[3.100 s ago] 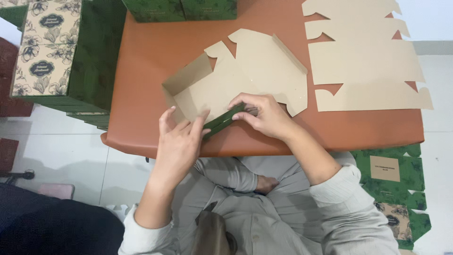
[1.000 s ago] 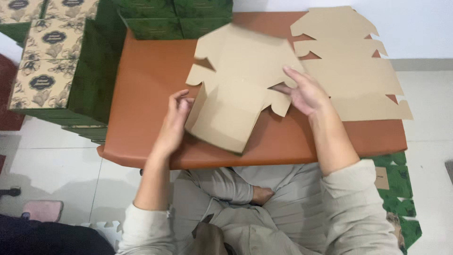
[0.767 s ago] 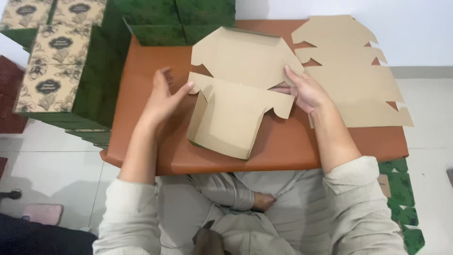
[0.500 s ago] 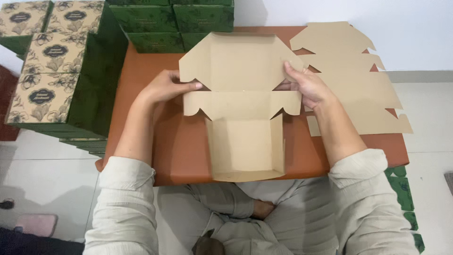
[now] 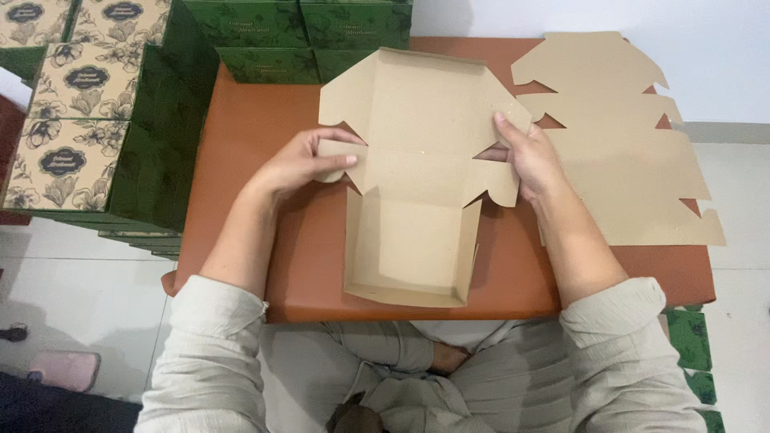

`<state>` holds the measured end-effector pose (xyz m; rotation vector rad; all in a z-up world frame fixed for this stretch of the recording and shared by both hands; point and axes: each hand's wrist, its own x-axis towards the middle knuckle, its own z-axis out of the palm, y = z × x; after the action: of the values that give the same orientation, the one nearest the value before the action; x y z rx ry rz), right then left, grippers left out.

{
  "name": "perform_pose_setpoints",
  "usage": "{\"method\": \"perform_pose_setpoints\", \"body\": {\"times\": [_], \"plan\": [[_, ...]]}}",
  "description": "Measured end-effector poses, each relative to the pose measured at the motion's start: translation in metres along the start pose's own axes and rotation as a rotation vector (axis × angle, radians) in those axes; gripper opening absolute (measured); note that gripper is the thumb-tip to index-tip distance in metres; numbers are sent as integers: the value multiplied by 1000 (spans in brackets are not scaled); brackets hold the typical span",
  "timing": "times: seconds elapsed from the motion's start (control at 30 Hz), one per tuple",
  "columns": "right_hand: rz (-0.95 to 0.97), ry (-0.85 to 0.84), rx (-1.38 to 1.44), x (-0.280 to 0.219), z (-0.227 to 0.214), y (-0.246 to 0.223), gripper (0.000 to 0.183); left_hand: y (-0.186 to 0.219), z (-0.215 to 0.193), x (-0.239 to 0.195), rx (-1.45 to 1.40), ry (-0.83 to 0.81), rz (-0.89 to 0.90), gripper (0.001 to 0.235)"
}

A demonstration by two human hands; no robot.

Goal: The person assembles a small cardboard box by folding the pre-cut flaps and securing them with green tape. They then place the finished box on a stack of similar boxes and begin working on a second one.

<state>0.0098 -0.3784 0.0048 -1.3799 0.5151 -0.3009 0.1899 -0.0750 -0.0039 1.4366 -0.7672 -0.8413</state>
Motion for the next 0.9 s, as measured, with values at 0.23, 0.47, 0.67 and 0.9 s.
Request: {"method": "perform_pose_setpoints", "body": {"times": [0.23, 0.47, 0.67, 0.9], "plan": [[-247, 107, -159, 16, -23, 30, 56, -48, -16, 23, -173, 311, 167, 42], [-416, -212, -416, -25, -12, -11, 30, -3, -8, -1, 475, 261, 271, 17], [-403, -322, -391, -23, -13, -8, 35, 28, 16, -18, 525, 64, 203, 28], [-492, -268, -646, -48, 10, -25, 39, 1, 17, 2, 431, 84, 299, 56]]}}
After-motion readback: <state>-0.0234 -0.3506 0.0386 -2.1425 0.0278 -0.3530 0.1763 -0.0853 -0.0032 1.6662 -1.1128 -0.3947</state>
